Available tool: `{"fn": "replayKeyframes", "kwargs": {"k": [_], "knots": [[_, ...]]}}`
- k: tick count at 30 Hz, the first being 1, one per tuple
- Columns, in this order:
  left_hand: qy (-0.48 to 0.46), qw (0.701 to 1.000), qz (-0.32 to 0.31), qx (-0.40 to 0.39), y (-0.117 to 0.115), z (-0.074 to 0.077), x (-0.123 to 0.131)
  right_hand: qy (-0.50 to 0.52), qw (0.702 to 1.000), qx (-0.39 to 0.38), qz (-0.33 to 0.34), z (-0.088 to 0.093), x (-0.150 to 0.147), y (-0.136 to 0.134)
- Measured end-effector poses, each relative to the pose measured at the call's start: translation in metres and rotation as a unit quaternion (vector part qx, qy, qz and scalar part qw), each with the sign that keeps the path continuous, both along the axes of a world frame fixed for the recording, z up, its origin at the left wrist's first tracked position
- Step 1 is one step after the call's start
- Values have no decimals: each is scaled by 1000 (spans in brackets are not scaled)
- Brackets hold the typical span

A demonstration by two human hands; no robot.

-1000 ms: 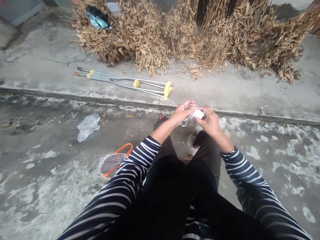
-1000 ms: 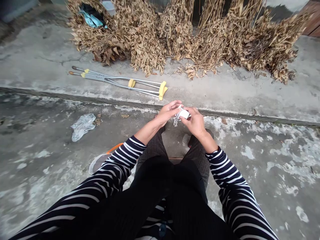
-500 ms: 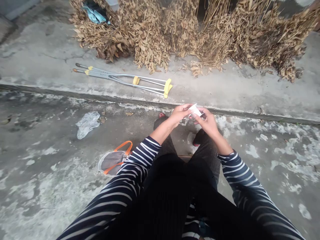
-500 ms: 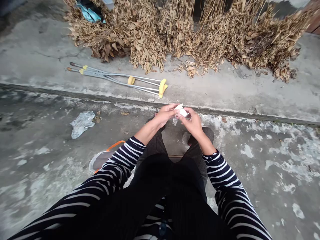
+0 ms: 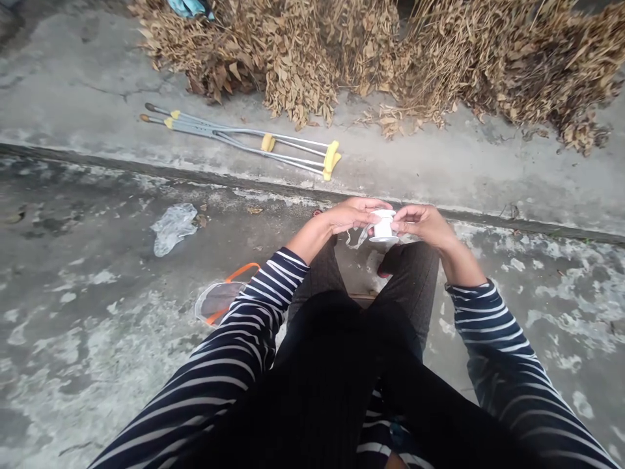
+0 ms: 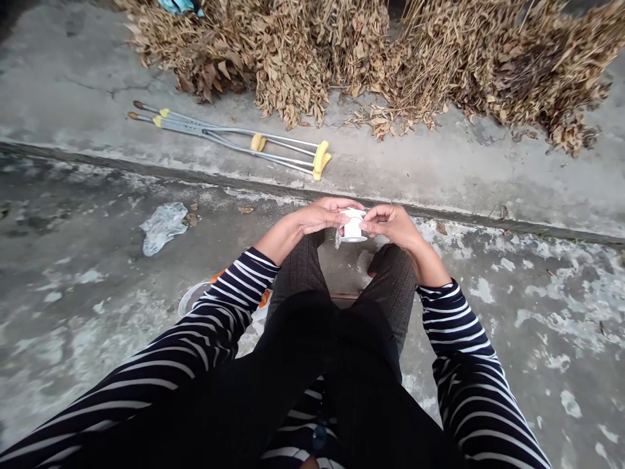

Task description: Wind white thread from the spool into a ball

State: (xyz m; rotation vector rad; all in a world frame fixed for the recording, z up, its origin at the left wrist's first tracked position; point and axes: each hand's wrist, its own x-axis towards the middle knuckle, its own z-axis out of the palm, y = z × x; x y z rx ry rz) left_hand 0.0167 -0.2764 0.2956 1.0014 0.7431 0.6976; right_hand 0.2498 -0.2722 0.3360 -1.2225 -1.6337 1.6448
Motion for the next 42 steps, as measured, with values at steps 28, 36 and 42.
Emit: {"fn": "replayKeyframes", "kwargs": {"k": [28, 36, 42], "knots": [[-16, 992, 127, -3, -13, -5, 24, 60, 982, 65, -170, -21, -10, -12], [-26, 984, 173, -21, -17, -1, 26, -48, 970, 214, -101, -14, -1, -35], [-37, 977, 208, -37, -19, 4, 35, -100, 953, 273, -92, -31, -5, -55]]}}
